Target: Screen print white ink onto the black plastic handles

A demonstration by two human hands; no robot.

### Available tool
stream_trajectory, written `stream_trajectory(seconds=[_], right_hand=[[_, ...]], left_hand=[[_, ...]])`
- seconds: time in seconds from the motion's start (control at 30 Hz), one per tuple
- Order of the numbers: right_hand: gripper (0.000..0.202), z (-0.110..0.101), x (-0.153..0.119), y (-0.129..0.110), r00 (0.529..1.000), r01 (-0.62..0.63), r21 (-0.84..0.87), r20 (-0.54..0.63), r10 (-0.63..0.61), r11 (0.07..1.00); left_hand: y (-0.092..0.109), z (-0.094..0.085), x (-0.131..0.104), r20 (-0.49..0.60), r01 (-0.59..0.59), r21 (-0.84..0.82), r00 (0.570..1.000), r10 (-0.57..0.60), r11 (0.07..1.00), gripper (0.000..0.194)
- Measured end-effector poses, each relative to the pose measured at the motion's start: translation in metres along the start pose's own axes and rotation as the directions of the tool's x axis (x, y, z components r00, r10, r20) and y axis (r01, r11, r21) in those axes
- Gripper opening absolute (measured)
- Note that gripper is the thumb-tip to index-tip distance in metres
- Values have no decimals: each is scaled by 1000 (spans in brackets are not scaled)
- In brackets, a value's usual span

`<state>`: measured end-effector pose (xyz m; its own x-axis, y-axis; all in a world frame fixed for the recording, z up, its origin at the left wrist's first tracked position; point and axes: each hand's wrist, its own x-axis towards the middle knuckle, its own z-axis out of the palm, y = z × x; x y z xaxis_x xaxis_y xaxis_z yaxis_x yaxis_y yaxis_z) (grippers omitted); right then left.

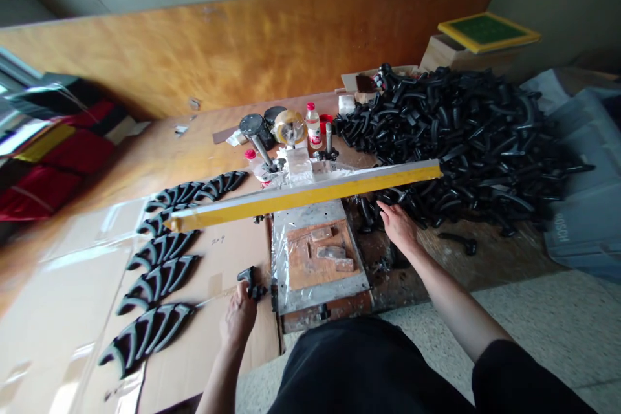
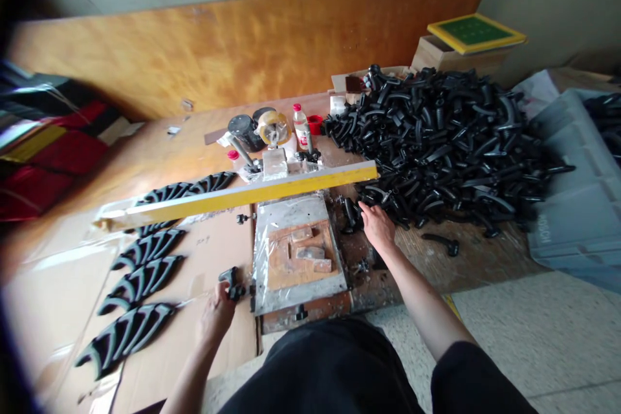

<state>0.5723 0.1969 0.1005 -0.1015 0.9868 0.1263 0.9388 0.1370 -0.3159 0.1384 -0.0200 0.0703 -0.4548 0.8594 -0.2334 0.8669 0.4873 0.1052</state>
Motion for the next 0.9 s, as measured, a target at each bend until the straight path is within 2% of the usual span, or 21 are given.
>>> stream_trajectory(seconds=[0.1, 0.13, 0.17, 0.23, 0.3, 0.37, 0.43, 0.5, 0.57, 0.63, 0.7, 0.73, 0.8, 0.9], right_hand=[[42, 3, 30, -16, 984, -39, -20, 174, 42, 999], [44, 3, 37, -18, 978, -75, -34, 194, 80, 997], [43, 2, 42, -19, 977, -113, -45, 174, 120, 993], [34, -3, 43, -17, 982, -180, -33, 43, 181, 983], [25, -9, 35, -17, 977, -194, 63, -74, 198, 979], [27, -14, 21, -25, 990, -103, 242, -64, 122, 965], [30, -15, 5, -44, 996, 65, 426, 25, -83, 902], [25, -10, -10, -73, 941, 240, 536, 77, -330, 809], [24, -2, -22, -104, 859, 385, 534, 90, -503, 753], [29, 8, -30, -129, 779, 517, 440, 114, -617, 734], [32, 14, -32, -144, 712, 627, 302, 152, -686, 718], [32, 15, -31, -148, 690, 665, 241, 164, -705, 707], [29, 13, -28, -152, 682, 693, 167, 164, -713, 701], [27, 8, -22, -158, 683, 693, 189, 140, -717, 696]], left_hand=[[-5, 12, 1, 7, -4, -15, 1000, 4, 1000, 23], [-8, 15, 1, 4, 0, -35, 1000, 0, 999, 22], [-12, 19, 0, 1, 3, -63, 1000, -2, 998, 21], [-18, 25, -3, -33, 0, -123, 999, -4, 992, 21], [-21, 27, -11, -114, -5, -169, 993, -14, 986, 25], [-17, 24, -19, -214, -11, -214, 976, -36, 977, 28], [-8, 14, -23, -272, -12, -283, 960, -68, 959, 29], [4, 0, -20, -297, -26, -367, 950, -90, 930, 29], [17, -18, -11, -335, -54, -429, 937, -103, 902, 29], [30, -39, 0, -390, -90, -468, 913, -115, 879, 30], [43, -62, 11, -441, -141, -518, 889, -122, 843, 30], [50, -76, 16, -464, -178, -546, 878, -119, 819, 29], [67, -107, 25, -514, -273, -599, 852, -100, 753, 29], [100, -158, 36, -581, -451, -688, 812, -60, 568, 33]])
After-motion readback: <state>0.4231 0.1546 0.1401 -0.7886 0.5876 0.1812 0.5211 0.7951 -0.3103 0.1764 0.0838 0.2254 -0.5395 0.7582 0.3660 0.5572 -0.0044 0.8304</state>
